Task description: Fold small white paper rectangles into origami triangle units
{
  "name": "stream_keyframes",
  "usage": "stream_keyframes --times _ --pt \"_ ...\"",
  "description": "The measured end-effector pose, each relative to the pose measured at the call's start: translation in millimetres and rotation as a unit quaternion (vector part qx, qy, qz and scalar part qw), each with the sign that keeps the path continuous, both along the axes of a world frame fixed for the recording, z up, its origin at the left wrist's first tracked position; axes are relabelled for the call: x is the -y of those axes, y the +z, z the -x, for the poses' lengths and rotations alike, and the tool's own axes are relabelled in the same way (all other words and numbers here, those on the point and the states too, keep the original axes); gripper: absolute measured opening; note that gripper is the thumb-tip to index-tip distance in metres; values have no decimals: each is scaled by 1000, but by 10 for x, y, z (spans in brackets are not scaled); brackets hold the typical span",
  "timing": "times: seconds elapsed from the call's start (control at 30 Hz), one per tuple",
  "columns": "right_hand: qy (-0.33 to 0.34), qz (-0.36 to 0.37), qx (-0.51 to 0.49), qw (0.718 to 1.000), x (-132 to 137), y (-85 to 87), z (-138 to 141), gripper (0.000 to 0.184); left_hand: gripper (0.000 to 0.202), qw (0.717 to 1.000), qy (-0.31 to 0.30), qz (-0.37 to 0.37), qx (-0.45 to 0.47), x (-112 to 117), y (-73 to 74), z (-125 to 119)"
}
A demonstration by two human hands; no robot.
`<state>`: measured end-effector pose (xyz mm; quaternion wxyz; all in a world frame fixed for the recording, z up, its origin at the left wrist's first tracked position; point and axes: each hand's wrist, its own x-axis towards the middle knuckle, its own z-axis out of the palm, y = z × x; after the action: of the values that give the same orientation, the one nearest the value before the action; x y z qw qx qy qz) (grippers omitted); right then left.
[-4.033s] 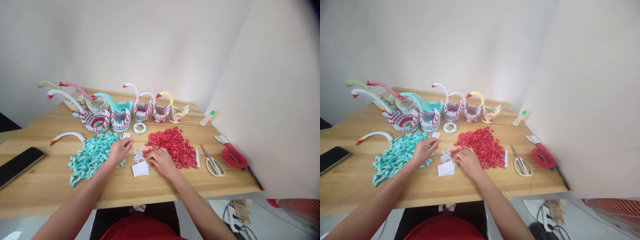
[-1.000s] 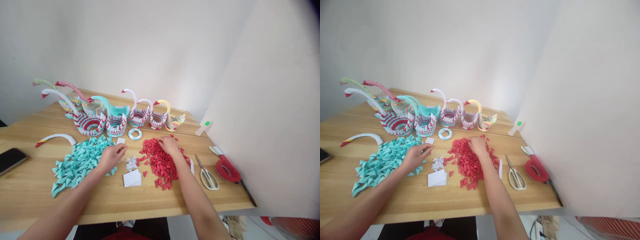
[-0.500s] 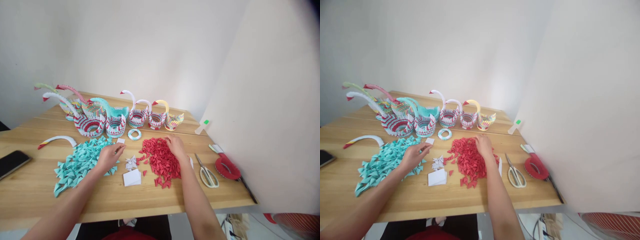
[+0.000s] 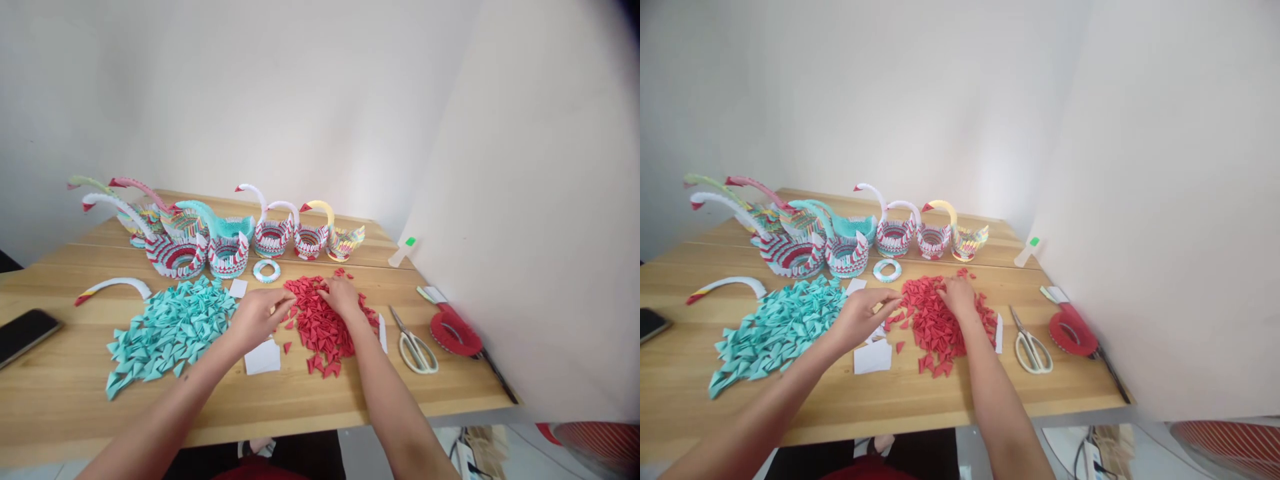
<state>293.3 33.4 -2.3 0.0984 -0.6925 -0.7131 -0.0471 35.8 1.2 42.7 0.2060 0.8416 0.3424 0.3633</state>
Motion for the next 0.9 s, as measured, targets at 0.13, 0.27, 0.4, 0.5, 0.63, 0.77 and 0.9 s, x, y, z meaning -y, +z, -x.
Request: stream_keyframes --times 0.13,0.27,0.4,0.5,0.63,0.77,0.9 --pt "2 -2 -15 1000 14 4 -43 12 20 1000 29 8 0 -77 -258 -94" --pt "31 -20 -43 998 69 137 -107 15 20 999 45 1 -15 -120 -454 -83" --pt "133 -48 -196 970 174 279 21 20 18 999 45 -5 -4 -108 -502 -113" --pt "218 -53 -294 929 283 345 234 23 21 998 59 -7 15 -82 -495 -143" --pt "288 -50 -307 906 398 390 456 24 29 998 61 0 26 -52 -451 -152" --pt "321 -44 -300 897 430 396 521 23 15 998 45 -5 42 -45 -412 -142" --pt "327 -44 -296 896 419 379 518 24 15 998 43 -4 52 -56 -419 -135"
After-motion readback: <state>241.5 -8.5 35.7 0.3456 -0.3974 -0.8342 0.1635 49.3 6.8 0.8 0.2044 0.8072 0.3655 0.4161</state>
